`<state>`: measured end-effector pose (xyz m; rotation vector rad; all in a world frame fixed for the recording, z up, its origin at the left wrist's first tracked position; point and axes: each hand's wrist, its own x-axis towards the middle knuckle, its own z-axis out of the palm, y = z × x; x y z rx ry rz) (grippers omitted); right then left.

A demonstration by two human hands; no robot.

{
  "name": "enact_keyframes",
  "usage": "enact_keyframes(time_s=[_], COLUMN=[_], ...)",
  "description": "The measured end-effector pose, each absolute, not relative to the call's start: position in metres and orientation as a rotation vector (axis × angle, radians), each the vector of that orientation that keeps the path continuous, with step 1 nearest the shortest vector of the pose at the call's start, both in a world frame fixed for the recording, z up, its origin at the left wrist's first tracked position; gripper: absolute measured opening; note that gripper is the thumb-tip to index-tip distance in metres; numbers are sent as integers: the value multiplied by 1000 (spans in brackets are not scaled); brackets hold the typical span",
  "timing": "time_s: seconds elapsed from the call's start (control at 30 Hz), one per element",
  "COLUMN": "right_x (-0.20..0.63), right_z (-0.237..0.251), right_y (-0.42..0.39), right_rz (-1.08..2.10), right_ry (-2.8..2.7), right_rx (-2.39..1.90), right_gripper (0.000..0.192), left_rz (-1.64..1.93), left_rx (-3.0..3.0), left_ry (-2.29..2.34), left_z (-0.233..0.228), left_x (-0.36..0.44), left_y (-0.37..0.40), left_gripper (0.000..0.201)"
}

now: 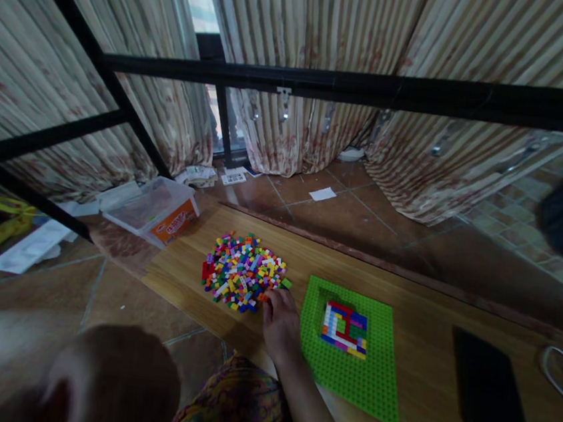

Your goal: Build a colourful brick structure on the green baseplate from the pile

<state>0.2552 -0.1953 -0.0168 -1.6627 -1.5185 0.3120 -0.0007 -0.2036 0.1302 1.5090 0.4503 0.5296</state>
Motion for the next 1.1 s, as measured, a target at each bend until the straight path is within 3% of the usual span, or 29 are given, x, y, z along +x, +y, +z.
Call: enact_keyframes(time_s=[0.1,0.2,0.37,0.63,0.9,1.1], right_x=[255,255,256,256,260,252], right_z=[-16,-15,-16,-17,-15,13], right_y=[-197,-198,-198,-199,-201,-192], right_rz=[323,324,302,281,381,342], right_ry=[-1537,-1553,-1561,-1581,-1534,-1450], right_rx=[-1675,-1686,-1697,-1703,-1708,-1662], right_gripper=[21,22,23,24,24,23], left_rz=[622,874,818,581,418,347], left_rx=[1453,1505,1650,2146,2196,2181], left_ry=[908,1378,1740,1846,1954,2020], left_z=[125,91,34,17,14,14], left_x=[26,27,7,18,20,25], left_y=[-158,-126,-107,-65,-19,-7], left_gripper=[27,23,22,25,27,30])
